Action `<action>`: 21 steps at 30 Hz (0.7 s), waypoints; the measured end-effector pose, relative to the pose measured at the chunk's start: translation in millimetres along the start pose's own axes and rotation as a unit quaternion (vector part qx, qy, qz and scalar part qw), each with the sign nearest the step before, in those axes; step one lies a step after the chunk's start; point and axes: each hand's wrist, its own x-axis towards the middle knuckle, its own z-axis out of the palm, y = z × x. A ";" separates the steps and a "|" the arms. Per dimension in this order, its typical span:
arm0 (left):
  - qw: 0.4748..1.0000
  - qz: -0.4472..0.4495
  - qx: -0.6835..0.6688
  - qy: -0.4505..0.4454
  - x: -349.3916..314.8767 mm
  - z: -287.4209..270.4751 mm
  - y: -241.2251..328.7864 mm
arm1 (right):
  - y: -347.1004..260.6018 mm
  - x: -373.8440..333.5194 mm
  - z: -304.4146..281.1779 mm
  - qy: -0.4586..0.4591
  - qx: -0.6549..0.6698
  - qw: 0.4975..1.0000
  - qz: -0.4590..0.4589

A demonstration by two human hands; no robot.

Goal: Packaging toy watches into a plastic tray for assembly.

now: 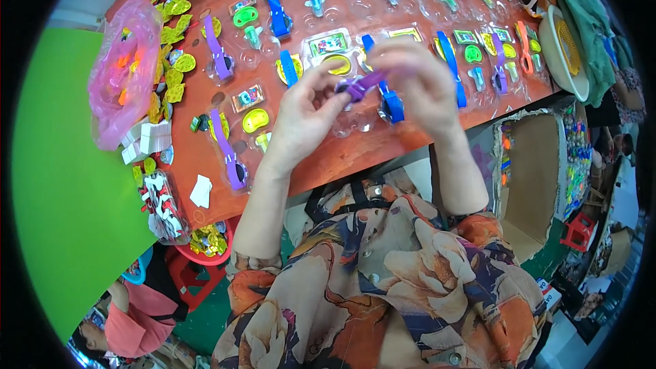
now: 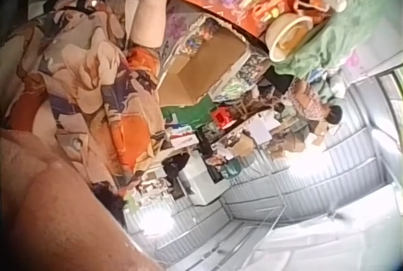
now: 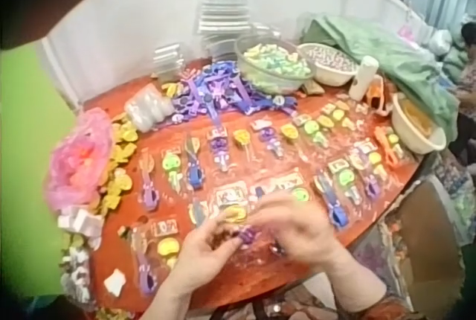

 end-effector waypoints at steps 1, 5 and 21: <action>0.998 0.016 0.057 -0.015 -3.9 -1.0 4.0 | -6.4 -1.4 -7.8 0.080 0.027 0.975 0.205; 0.989 0.056 0.139 -0.016 17.2 19.1 23.4 | 25.9 3.3 -17.3 0.214 0.304 0.859 0.353; 0.934 0.184 0.245 0.182 121.0 31.6 -2.5 | 116.2 86.2 -58.8 -0.021 -0.283 0.917 0.282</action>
